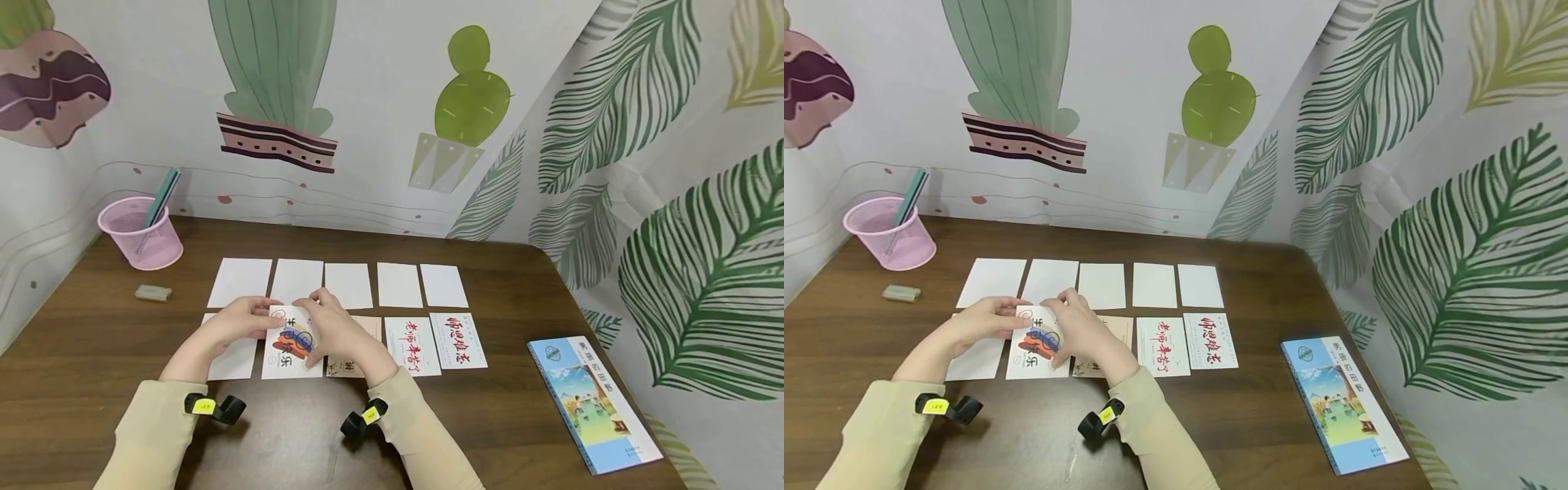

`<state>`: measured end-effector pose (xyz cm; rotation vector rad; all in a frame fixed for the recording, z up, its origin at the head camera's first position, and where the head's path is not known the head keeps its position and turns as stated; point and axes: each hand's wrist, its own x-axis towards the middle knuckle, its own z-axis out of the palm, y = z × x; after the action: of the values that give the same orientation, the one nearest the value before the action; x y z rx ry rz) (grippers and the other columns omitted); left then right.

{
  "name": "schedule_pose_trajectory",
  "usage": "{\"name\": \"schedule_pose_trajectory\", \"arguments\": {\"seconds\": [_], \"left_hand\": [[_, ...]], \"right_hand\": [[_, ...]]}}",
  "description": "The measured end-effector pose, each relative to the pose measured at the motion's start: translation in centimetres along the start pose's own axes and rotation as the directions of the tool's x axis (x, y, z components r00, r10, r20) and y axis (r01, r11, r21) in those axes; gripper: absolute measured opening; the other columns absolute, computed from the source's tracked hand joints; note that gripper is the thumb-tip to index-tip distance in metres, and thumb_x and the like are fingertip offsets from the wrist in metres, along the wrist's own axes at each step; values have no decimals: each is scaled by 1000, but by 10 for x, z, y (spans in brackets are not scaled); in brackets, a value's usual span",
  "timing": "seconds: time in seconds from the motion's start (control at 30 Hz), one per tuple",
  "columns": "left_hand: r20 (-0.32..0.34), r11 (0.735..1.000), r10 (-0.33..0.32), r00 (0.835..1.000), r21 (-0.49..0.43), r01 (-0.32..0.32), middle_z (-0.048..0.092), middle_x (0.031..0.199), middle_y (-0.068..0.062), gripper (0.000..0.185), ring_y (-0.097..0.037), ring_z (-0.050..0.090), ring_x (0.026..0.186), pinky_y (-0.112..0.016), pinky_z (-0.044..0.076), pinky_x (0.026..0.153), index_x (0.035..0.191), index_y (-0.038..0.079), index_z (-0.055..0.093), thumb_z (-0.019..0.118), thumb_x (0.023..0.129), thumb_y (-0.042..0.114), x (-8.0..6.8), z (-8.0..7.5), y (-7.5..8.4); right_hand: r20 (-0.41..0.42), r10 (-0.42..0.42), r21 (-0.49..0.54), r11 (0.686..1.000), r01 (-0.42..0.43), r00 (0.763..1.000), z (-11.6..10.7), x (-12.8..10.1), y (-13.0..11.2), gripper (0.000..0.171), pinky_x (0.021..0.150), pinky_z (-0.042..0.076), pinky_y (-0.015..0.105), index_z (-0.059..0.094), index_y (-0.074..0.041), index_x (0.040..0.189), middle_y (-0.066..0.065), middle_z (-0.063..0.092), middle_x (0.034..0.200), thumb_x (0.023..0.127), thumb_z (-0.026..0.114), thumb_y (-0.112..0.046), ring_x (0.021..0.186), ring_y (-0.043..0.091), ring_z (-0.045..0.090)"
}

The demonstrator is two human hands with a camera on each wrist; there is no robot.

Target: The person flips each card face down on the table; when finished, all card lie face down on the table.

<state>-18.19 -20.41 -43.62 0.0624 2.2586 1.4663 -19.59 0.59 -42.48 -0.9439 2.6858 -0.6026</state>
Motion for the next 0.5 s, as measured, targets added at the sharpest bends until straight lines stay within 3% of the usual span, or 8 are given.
{"name": "schedule_pose_trajectory", "arguments": {"seconds": [0.23, 0.5], "left_hand": [[88, 993, 56, 995, -107, -47, 73, 104, -13, 53, -13, 69, 90, -34, 58, 85, 128, -17, 48, 67, 92, 17, 3, 1, -5], [140, 976, 84, 987, -210, -53, 67, 119, -24, 57, -16, 69, 98, -35, 57, 89, 136, -21, 37, 63, 93, 6, 4, -1, -5]], "right_hand": [[-69, -14, 1, 1000, 15, 998, -4, 2, -1, 101, 101, 44, 23, 48, -15, 142, 6, 44, 132, 54, 97, -22, 116, 16, 45], [-106, 46, 26, 999, -43, 993, -10, 2, 4, 96, 103, 45, 27, 48, -15, 144, 8, 43, 136, 60, 95, -17, 122, 19, 45]]}}
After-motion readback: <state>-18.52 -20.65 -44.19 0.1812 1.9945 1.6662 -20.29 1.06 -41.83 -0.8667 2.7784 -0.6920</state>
